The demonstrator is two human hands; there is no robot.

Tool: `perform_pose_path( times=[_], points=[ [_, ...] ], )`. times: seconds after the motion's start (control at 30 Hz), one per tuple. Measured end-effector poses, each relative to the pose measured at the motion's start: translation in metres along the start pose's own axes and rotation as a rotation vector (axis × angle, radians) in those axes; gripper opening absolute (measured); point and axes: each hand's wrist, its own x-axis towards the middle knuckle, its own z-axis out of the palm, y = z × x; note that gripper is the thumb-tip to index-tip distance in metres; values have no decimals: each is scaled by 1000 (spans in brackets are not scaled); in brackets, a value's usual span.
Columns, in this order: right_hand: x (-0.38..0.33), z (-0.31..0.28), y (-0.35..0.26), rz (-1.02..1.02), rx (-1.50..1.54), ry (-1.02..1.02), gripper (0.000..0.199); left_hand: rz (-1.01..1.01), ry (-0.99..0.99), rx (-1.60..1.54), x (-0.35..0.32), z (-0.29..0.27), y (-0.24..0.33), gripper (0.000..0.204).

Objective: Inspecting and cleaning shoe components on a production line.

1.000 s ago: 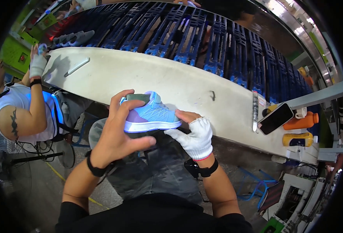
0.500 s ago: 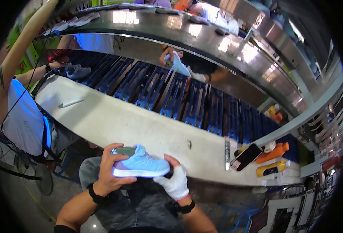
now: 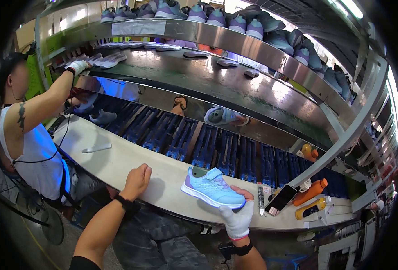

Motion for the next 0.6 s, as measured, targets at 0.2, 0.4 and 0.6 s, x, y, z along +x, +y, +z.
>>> perform_pose_path(
  times=[0.2,0.4,0.6],
  points=[
    [89,36,-19,-340,13,7,88,-72,28,136,-2,9,-33,30],
    [336,179,-203,-408,232,45,74,-105,107,53,-7,9,-43,31],
    [422,195,-296,-163,-557,-121,60,-104,33,182,-1,13,-35,32]
  ],
)
